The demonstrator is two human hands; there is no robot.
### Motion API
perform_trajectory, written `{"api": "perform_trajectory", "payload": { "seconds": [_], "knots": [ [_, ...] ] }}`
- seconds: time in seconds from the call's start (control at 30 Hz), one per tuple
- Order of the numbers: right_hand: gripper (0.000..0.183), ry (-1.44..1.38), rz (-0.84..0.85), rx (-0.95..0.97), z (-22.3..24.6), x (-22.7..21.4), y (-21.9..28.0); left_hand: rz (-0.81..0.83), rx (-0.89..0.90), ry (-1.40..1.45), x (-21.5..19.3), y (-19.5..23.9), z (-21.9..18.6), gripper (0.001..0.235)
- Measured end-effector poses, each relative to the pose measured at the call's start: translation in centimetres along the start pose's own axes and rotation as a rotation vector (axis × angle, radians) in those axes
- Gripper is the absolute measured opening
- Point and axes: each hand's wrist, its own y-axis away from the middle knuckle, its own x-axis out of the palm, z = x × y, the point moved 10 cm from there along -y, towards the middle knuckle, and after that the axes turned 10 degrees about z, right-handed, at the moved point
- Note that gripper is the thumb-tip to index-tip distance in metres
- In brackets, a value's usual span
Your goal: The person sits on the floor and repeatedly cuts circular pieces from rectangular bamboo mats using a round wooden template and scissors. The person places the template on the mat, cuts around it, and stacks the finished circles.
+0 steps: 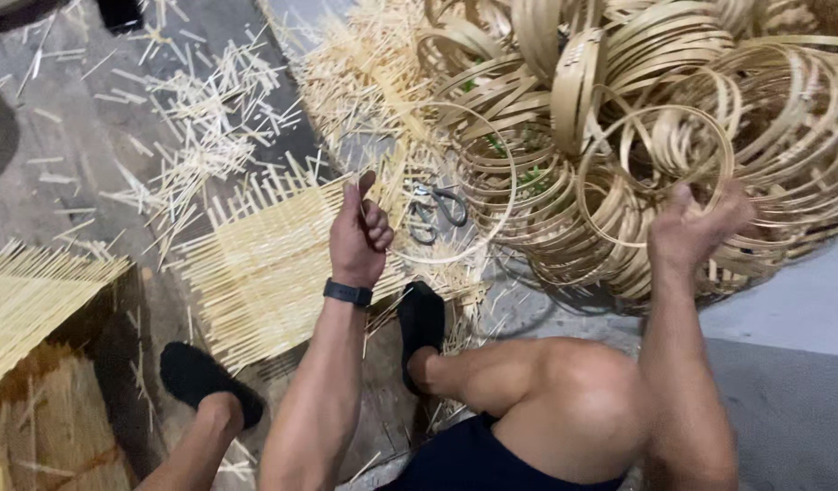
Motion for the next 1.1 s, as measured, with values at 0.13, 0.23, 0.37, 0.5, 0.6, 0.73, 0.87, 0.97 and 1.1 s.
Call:
{"api": "perform_trajectory", "payload": {
  "seconds": [0.13, 0.23, 0.37, 0.5, 0.6, 0.73, 0.87, 0.97, 1.1],
  "knots": [
    [0.047, -0.611, 0.663, -0.033, 10.2, 6.5, 1.3, 0.023, -0.011, -0.090, 0.6, 1.6, -2.7, 0.054],
    [0.055, -0.636, 0.971, -0.240, 19.6, 9.4, 2.7, 0.034, -0.075, -0.178, 1.1, 2.7, -3.9, 0.054],
    [0.059, -0.835, 1.273, 0.098, 24.9, 15.5, 5.6, 0.008, -0.034, -0.264, 0.3, 4.6, -6.6, 0.052],
    [0.045, -1.068, 1.359, 0.172, 29.6, 17.9, 8.3, -0.119, 0.025, -0.058, -3.7, 7.5, -8.5, 0.047],
    [0.044, -1.034, 1.403, 0.267, 30.1, 19.4, 10.1, -0.129, 0.121, 0.034, -6.6, 8.4, -9.5, 0.042],
    [0.045, -1.048, 1.452, 0.274, 30.9, 20.6, 12.1, -0.131, 0.141, 0.144, -9.1, 8.5, -11.5, 0.046],
    [0.047, -1.270, 1.411, 0.407, 31.1, 21.3, 14.2, -0.147, 0.150, 0.055, -8.8, 9.1, -13.3, 0.042],
    [0.044, -1.526, 1.298, 0.382, 31.5, 22.2, 14.7, -0.212, 0.081, 0.121, -9.1, 10.1, -12.4, 0.048],
    [0.051, -1.611, 1.185, 0.494, 30.6, 25.1, 15.9, -0.146, 0.218, 0.208, -10.5, 10.9, -13.0, 0.038]
  ]
}}
